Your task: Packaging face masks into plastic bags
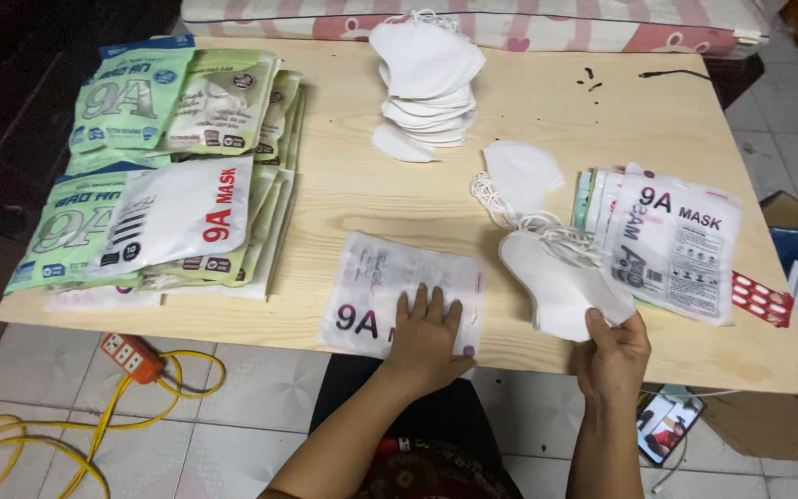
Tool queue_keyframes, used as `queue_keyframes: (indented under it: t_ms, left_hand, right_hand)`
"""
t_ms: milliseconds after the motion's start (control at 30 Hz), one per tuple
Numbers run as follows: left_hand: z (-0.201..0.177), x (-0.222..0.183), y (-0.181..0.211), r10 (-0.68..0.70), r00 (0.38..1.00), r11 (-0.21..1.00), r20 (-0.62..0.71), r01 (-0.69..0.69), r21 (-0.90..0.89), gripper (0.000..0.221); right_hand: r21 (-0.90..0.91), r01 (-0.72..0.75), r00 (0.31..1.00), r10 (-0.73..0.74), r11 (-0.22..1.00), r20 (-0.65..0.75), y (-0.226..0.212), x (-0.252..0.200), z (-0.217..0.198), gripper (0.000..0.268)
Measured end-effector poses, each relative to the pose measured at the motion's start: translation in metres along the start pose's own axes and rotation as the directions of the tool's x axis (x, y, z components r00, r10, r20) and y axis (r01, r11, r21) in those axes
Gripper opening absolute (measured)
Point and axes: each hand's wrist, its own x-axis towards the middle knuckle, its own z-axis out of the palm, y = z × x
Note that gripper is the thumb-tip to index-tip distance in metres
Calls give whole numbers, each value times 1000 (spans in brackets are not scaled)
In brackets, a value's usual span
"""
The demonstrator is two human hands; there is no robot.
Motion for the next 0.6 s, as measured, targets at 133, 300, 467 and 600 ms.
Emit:
queue_keyframes:
  t_ms: [133,300,467,600]
  left_hand:
    - [3,-10,3,-3,999,998,-46,0,-58,73]
    - [16,-12,22,-43,993,999,-108,40,-37,98]
    - [47,2,8,-7,960,1000,-279,11,15,76]
    - [52,7,-3,55,891,973,-451,53,223,47]
  right_hand:
    - [-13,-1,1000,1,1000,-10,1,-6,-3,36]
    - [40,6,1000,-5,999,-31,8,-3,-9,35]
    - [28,24,999,-22,999,-50,2,-3,-21,34]
    - [47,47,996,-43,998,-72,-12,-10,-17,35]
